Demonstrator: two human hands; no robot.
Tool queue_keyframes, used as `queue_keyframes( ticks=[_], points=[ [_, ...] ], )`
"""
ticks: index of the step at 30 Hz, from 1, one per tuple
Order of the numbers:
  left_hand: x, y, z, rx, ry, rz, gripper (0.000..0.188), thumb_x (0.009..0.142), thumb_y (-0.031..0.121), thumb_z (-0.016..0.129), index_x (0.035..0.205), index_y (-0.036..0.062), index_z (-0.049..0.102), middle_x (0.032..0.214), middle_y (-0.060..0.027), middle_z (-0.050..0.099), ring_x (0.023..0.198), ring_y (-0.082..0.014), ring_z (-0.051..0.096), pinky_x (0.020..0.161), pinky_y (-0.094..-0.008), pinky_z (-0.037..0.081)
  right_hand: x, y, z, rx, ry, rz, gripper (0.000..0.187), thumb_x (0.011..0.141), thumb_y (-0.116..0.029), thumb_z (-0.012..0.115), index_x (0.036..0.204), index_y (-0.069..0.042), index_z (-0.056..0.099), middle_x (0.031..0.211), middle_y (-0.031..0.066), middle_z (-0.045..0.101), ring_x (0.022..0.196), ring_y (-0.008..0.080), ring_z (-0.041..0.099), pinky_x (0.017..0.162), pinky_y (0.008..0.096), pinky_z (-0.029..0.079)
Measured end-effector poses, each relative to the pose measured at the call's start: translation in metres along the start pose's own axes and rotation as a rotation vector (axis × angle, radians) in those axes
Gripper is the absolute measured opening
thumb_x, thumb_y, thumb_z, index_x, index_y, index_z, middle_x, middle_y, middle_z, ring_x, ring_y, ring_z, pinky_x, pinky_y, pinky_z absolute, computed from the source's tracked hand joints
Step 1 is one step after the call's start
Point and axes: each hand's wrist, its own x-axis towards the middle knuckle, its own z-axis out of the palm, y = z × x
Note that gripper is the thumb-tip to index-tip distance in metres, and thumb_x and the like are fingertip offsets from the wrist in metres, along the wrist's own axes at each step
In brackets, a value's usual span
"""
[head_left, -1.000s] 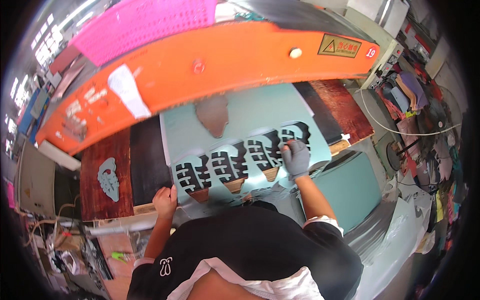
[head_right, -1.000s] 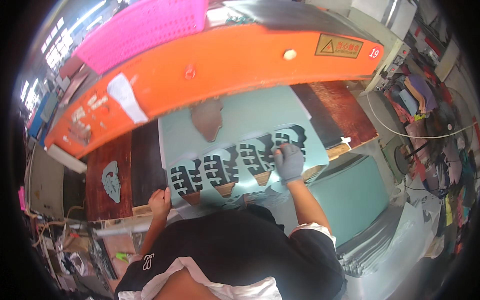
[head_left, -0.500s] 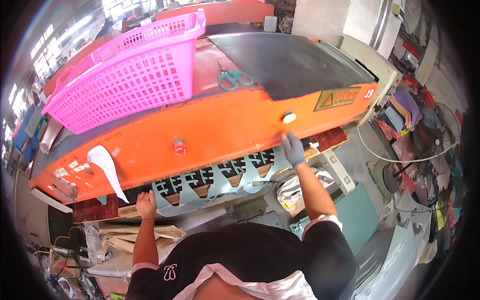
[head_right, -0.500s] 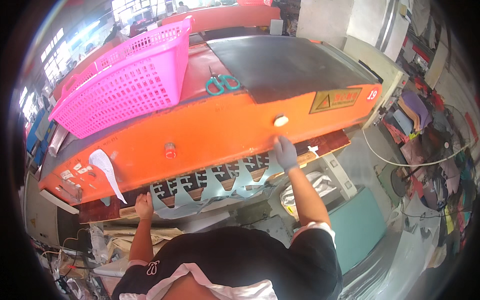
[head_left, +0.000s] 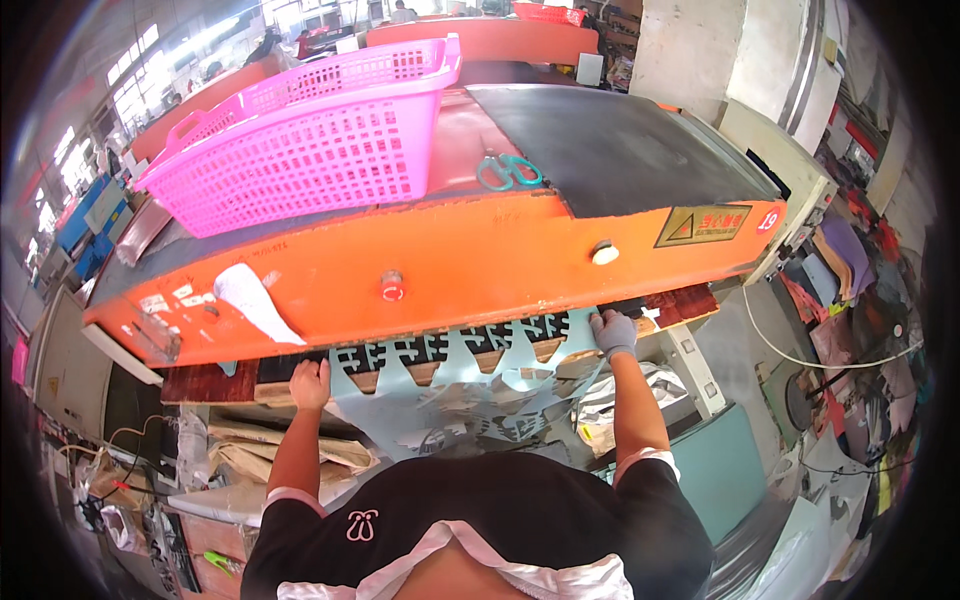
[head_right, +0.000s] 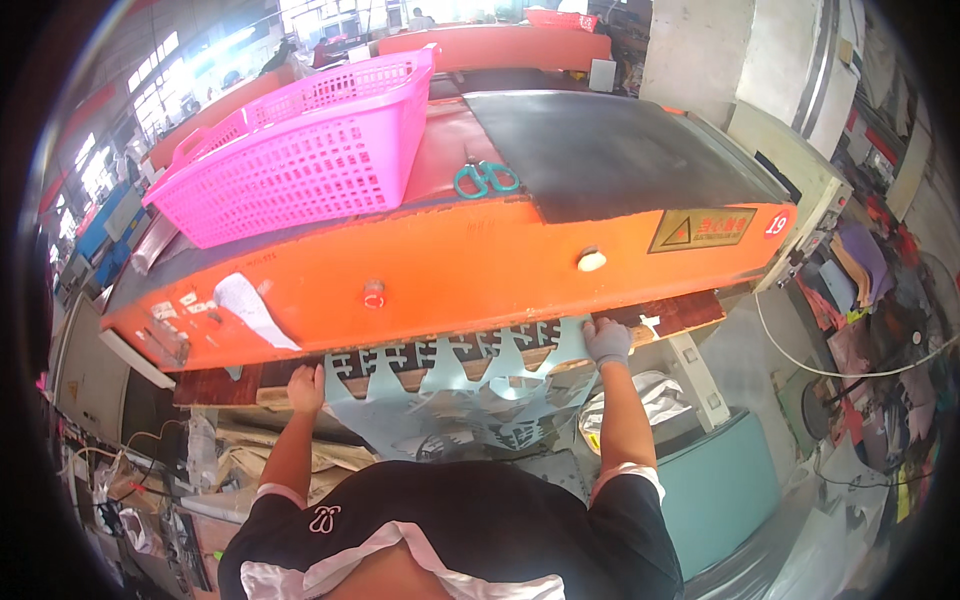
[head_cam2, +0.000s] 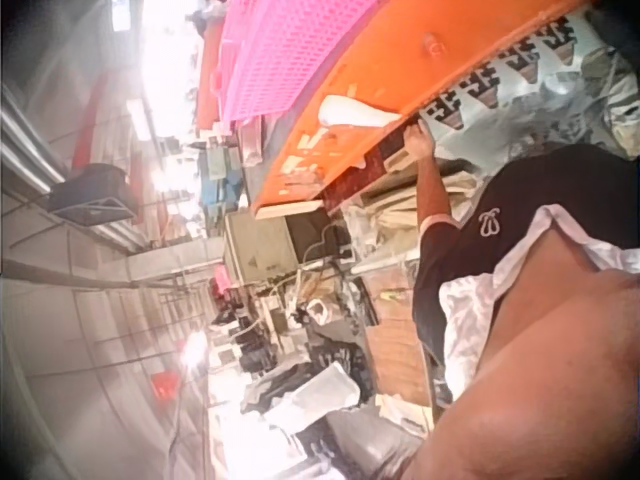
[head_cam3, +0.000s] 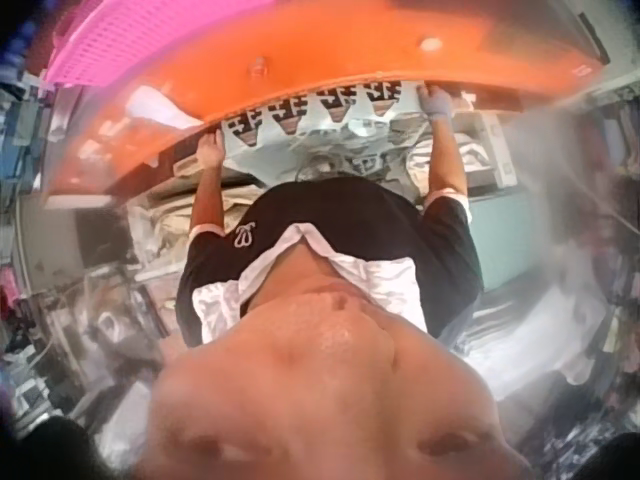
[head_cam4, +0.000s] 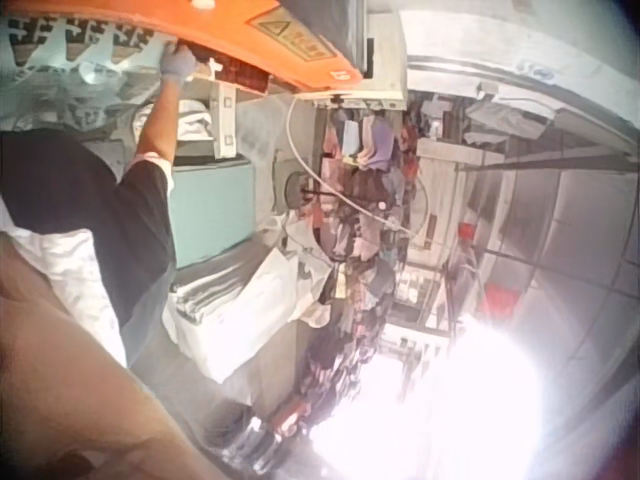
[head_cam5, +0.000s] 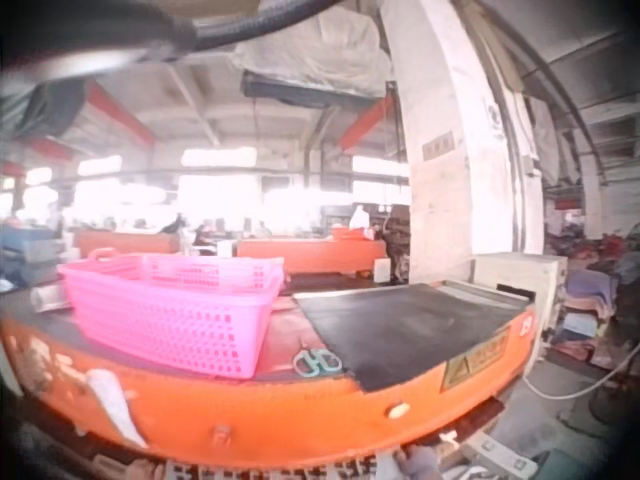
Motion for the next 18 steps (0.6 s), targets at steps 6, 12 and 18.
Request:
queue_keyframes(
  ticks=[6, 12, 18],
  points=[
    [-0.006, 0.006, -0.006, -0.059, -0.083, -0.06, 0.036, 0.083, 0.027, 0.057, 0.058, 0.0019, 0.048, 0.068, -0.0163, 0.051, 0.072, -0.0373, 0.05, 0.067, -0.0474, 0.041, 0.0, 0.0, -0.015, 0.118, -0.163, 0.128, 0.04, 0.081, -0.044, 0.049, 0.083, -0.008, 0.067, 0.085, 0.0192, 0.065, 0.087, 0.0375, 0.061, 0.082, 0.0433, 0.045],
    [-0.069, 0.028, -0.046, -0.027, -0.057, -0.039, 0.038, 0.083, 0.029, 0.058, 0.057, 0.0029, 0.048, 0.067, -0.0147, 0.051, 0.069, -0.0355, 0.05, 0.063, -0.0461, 0.041, -0.077, 0.025, -0.03, 0.222, 0.014, 0.089, 0.037, 0.082, -0.04, 0.052, 0.078, -0.006, 0.068, 0.073, 0.0199, 0.063, 0.073, 0.037, 0.062, 0.068, 0.0429, 0.047],
    [-0.156, 0.06, -0.125, -0.042, -0.188, -0.077, 0.039, 0.082, 0.03, 0.06, 0.055, 0.0039, 0.046, 0.064, -0.0124, 0.049, 0.066, -0.0331, 0.05, 0.06, -0.0449, 0.04, -0.185, 0.061, -0.065, 0.193, 0.21, 0.024, 0.032, 0.082, -0.029, 0.054, 0.068, -0.002, 0.064, 0.066, 0.0186, 0.06, 0.061, 0.0356, 0.058, 0.058, 0.0433, 0.043]
  ],
)
